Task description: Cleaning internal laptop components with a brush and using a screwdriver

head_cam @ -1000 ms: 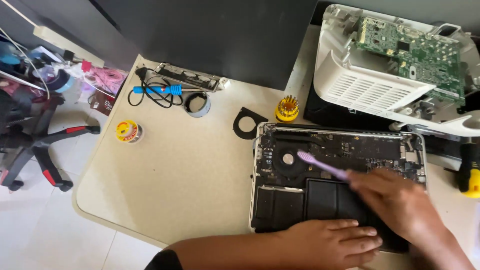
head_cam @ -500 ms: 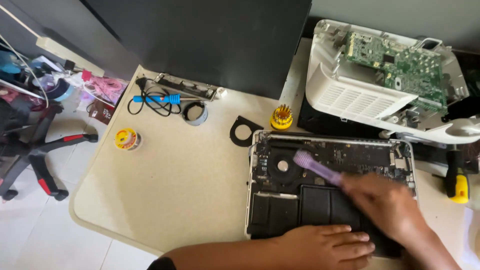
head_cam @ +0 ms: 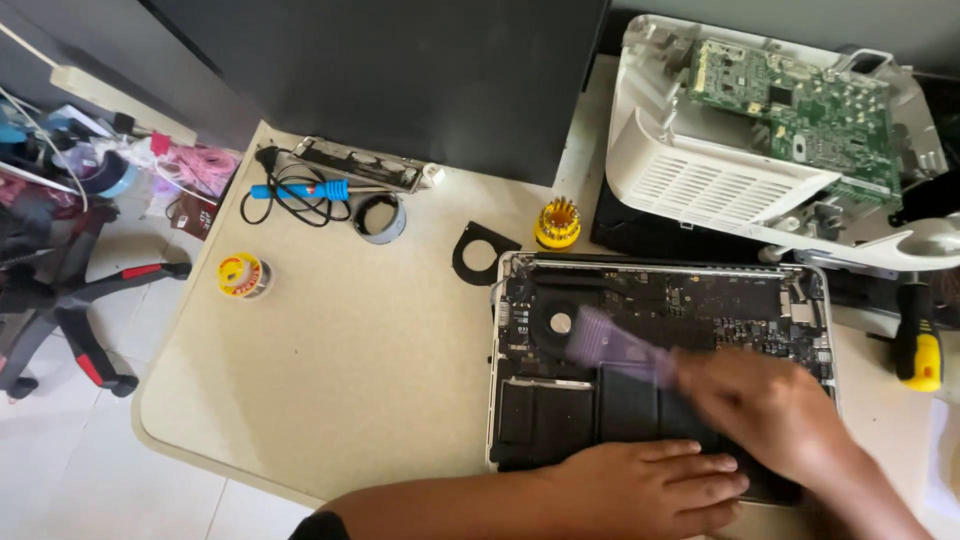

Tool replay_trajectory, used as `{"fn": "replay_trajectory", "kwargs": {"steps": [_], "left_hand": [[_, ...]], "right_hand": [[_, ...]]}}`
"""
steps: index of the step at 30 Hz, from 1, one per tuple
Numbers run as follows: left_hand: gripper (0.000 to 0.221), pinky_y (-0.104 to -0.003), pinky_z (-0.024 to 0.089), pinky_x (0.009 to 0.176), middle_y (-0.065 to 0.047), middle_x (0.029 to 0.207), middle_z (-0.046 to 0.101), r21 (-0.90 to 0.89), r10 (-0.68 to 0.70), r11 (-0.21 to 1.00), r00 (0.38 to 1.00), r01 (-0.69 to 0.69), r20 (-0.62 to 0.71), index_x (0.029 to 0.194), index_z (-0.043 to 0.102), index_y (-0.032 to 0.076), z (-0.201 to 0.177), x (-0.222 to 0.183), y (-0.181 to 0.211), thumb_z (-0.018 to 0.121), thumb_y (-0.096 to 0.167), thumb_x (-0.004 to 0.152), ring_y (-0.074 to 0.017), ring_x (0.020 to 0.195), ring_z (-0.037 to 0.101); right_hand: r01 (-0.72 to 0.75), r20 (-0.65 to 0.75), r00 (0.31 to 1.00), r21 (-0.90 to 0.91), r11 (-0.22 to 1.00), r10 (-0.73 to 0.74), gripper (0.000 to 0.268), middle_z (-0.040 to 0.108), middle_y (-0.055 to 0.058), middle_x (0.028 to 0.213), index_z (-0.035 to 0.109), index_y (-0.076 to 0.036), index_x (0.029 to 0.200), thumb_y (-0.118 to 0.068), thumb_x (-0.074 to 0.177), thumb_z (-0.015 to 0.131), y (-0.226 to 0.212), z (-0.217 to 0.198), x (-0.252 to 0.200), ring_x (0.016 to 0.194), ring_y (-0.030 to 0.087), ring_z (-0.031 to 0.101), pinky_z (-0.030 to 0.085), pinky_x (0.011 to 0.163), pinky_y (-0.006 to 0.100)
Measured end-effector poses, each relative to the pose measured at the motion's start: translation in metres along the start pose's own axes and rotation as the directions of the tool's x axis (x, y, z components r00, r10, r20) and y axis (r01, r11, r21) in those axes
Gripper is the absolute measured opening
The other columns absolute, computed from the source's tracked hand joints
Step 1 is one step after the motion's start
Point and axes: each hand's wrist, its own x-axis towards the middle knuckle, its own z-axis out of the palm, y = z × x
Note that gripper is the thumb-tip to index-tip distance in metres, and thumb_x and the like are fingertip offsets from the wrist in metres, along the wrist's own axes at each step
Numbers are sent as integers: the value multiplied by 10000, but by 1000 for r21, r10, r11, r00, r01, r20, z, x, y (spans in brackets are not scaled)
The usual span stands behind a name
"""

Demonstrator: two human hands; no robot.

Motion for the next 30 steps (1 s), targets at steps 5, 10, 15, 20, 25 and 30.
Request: {"fn": "replay_trajectory", "kwargs": {"steps": [5,10,15,20,25,30], "left_hand": [[318,-368,546,1258,-34,1513,667,-2,17,1000,999,-17,49,1374,613,152,-3,0,-3,571,223,1067,-249,1397,724],[511,-466,493,1345,-109,1620,566,20,87,996,980,-93,181,1521,493,109,16,-11,-7,564,246,1034,-347,1505,635],[360,-377,520,1287,-58,1527,672,-37,9,999,998,-6,69,1391,625,132,0,-5,-1,506,273,1082,-244,1470,660],[291,-356,514,1263,-47,1508,666,-8,9,1000,999,-9,47,1347,637,127,-7,0,-1,552,211,1082,-230,1416,692],[274,-341,517,1251,-16,1506,674,1,-26,1000,999,26,42,1296,665,151,-9,2,0,524,258,1087,-202,1439,681],[265,-345,534,1227,-18,1476,695,22,-5,1000,1000,4,26,1285,673,159,-2,1,0,543,242,1069,-207,1410,706]], "right_hand": [[-80,37,996,55,995,78,307,767,-83,853,814,-274,1068,-145,803,726,-6,-10,2,652,118,744,579,532,309],[-300,664,704,-45,953,252,157,836,-213,751,906,-424,849,-338,859,775,-14,-43,10,718,-28,833,565,687,198],[-321,403,860,-48,946,312,256,889,-170,1039,863,-365,965,-244,869,659,32,-11,-15,914,40,852,629,781,248],[-191,290,938,-20,981,189,442,799,-80,1120,788,-451,1224,-321,802,764,13,-16,-9,986,184,779,590,808,363],[-333,290,900,-23,942,326,346,867,-100,1011,806,-407,1183,-364,862,684,2,-13,3,898,124,832,584,750,298],[-317,289,909,16,948,299,334,868,-106,952,808,-377,1178,-336,874,677,-2,-14,6,844,112,835,578,719,300]]}}
